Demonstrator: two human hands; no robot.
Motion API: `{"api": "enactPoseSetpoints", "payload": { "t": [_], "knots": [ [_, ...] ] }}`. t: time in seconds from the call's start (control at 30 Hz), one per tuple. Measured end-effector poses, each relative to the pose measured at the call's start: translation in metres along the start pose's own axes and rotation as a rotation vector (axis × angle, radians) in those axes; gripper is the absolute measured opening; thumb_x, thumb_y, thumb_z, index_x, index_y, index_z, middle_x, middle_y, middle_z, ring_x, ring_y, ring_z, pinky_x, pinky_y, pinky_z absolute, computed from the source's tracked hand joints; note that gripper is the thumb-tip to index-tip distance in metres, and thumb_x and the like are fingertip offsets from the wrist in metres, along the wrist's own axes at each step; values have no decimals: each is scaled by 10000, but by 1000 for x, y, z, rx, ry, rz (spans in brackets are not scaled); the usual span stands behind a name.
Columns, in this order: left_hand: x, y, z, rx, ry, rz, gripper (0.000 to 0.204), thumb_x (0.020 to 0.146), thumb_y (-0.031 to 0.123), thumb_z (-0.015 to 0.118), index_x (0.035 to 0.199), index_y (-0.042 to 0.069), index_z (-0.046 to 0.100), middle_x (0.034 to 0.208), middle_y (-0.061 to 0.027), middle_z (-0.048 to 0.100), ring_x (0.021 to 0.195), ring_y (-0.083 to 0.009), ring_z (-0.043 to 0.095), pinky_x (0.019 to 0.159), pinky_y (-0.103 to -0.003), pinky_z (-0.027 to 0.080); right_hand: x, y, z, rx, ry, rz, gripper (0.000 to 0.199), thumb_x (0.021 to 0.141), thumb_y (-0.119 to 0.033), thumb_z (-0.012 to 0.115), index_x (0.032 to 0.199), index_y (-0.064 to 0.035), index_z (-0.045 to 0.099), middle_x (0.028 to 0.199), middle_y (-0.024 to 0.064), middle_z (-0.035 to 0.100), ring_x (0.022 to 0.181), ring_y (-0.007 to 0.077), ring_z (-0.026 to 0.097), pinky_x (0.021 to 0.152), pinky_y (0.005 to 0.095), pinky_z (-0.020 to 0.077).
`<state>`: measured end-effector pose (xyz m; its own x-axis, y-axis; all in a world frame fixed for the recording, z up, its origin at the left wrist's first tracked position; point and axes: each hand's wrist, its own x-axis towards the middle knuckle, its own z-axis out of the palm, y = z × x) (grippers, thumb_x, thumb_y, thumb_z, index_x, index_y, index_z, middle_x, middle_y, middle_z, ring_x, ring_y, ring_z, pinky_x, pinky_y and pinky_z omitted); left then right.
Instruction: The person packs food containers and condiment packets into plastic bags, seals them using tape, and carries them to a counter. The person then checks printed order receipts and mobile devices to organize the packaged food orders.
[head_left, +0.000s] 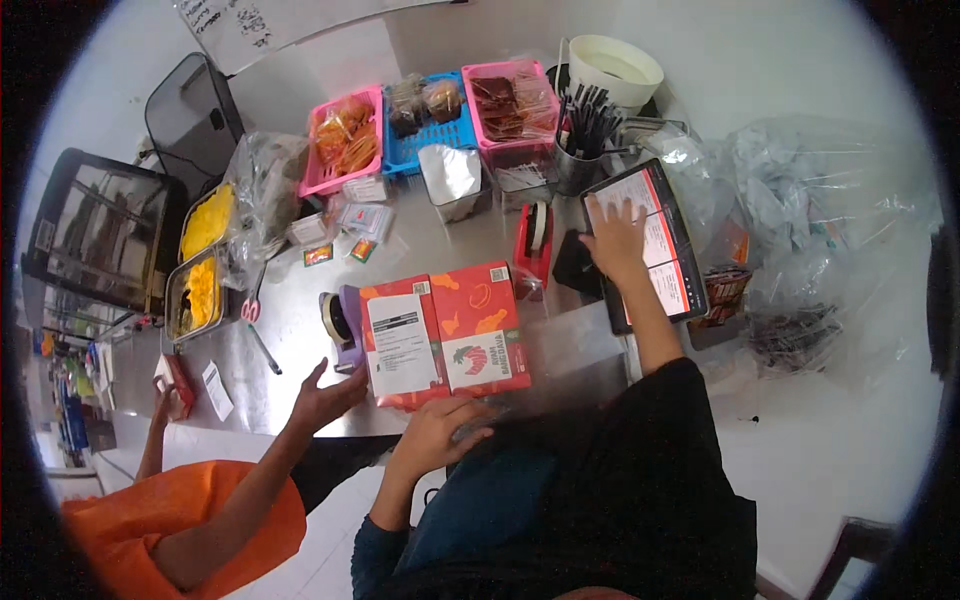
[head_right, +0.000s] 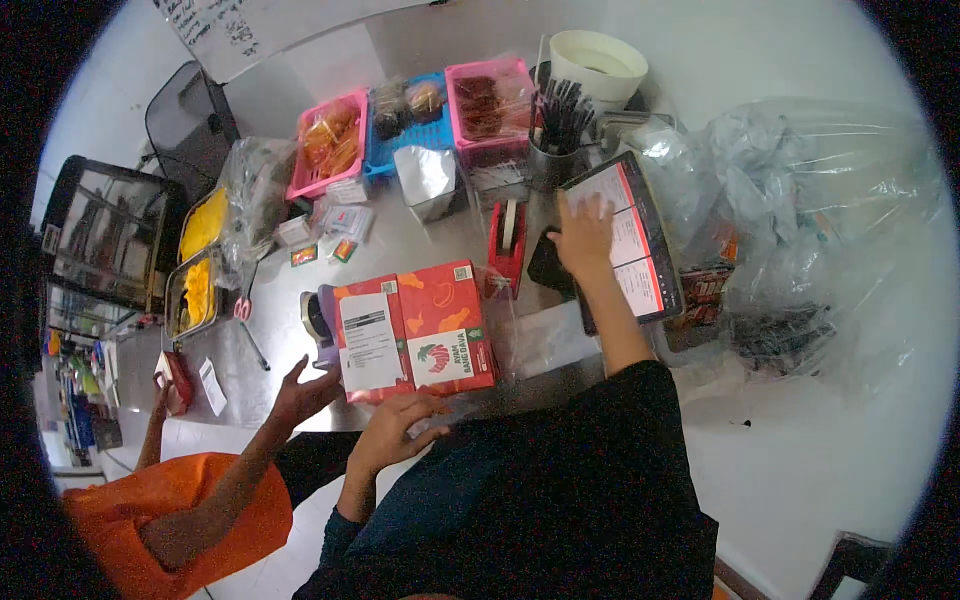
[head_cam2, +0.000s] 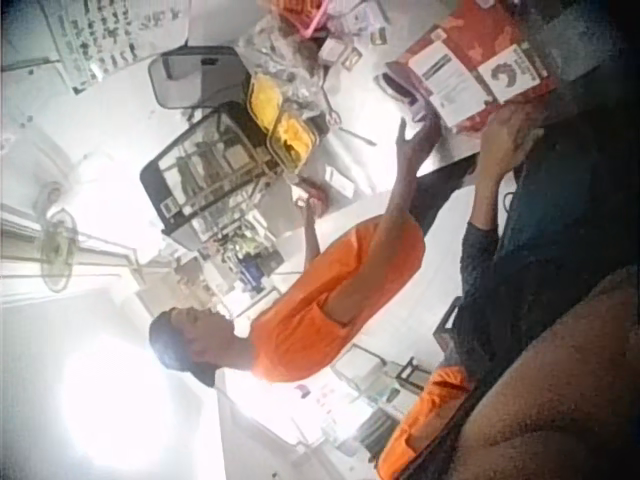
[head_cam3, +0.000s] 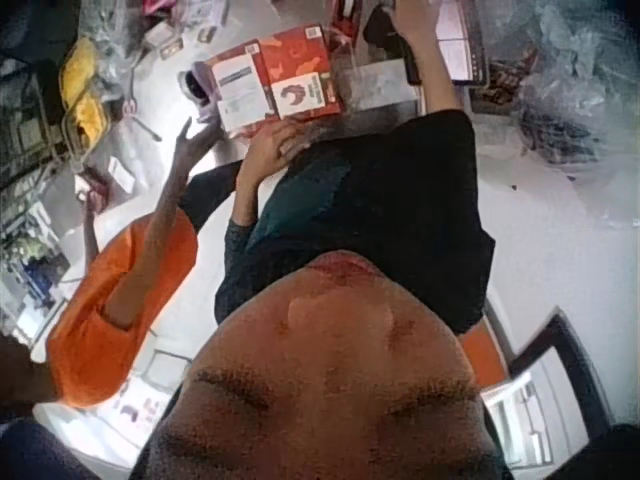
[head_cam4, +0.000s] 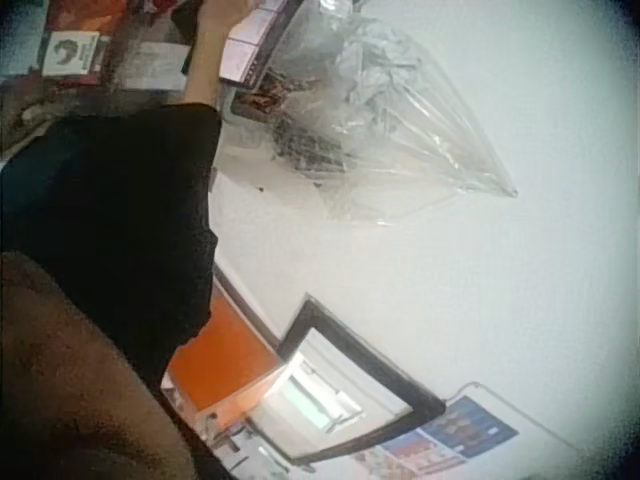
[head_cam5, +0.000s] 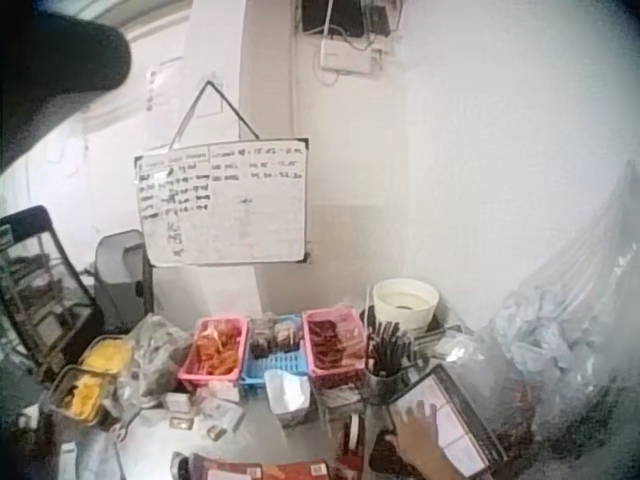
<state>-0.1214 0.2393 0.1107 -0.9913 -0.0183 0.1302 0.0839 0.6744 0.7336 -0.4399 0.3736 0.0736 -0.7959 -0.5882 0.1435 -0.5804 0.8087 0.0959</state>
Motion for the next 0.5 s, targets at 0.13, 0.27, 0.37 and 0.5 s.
{"api": "enactPoseSetpoints", "payload": {
  "t": [0.13, 0.27, 0.37, 0.5],
  "knots": [
    [-4, -15, -14, 84, 128, -15, 166, 675, 141, 608, 825, 82, 567, 812, -77, 562, 747, -233, 537, 650, -326, 399, -6, 19, -40, -142, -83, 137, 635, 710, -344, 556, 1239, -131, 275, 1282, 106, 261, 1146, 369, 225, 895, 547, 178],
    [-10, -29, -22, 94, 456, -58, 151, 647, 28, 597, 791, 58, 562, 809, -74, 550, 777, -244, 511, 681, -328, 376, -19, 10, -43, -67, 223, 228, 625, 676, -342, 592, 1202, -116, 342, 1312, 164, 153, 1171, 398, 164, 890, 557, 166],
    [-11, -35, -28, 121, 702, -167, 139, 644, 4, 591, 774, 44, 562, 814, -83, 543, 792, -237, 502, 702, -326, 370, -25, -4, -24, -69, 186, 81, 595, 664, -349, 601, 1170, -122, 385, 1327, 161, 106, 1186, 402, 114, 886, 553, 173],
    [-19, -40, -33, 173, 816, -272, 134, 653, -2, 586, 780, 37, 562, 823, -83, 538, 806, -238, 494, 725, -328, 368, -25, -13, 1, -61, 155, 47, 581, 659, -371, 602, 1164, -164, 401, 1335, 159, 74, 1200, 395, 71, 889, 541, 182]
  ]
}}
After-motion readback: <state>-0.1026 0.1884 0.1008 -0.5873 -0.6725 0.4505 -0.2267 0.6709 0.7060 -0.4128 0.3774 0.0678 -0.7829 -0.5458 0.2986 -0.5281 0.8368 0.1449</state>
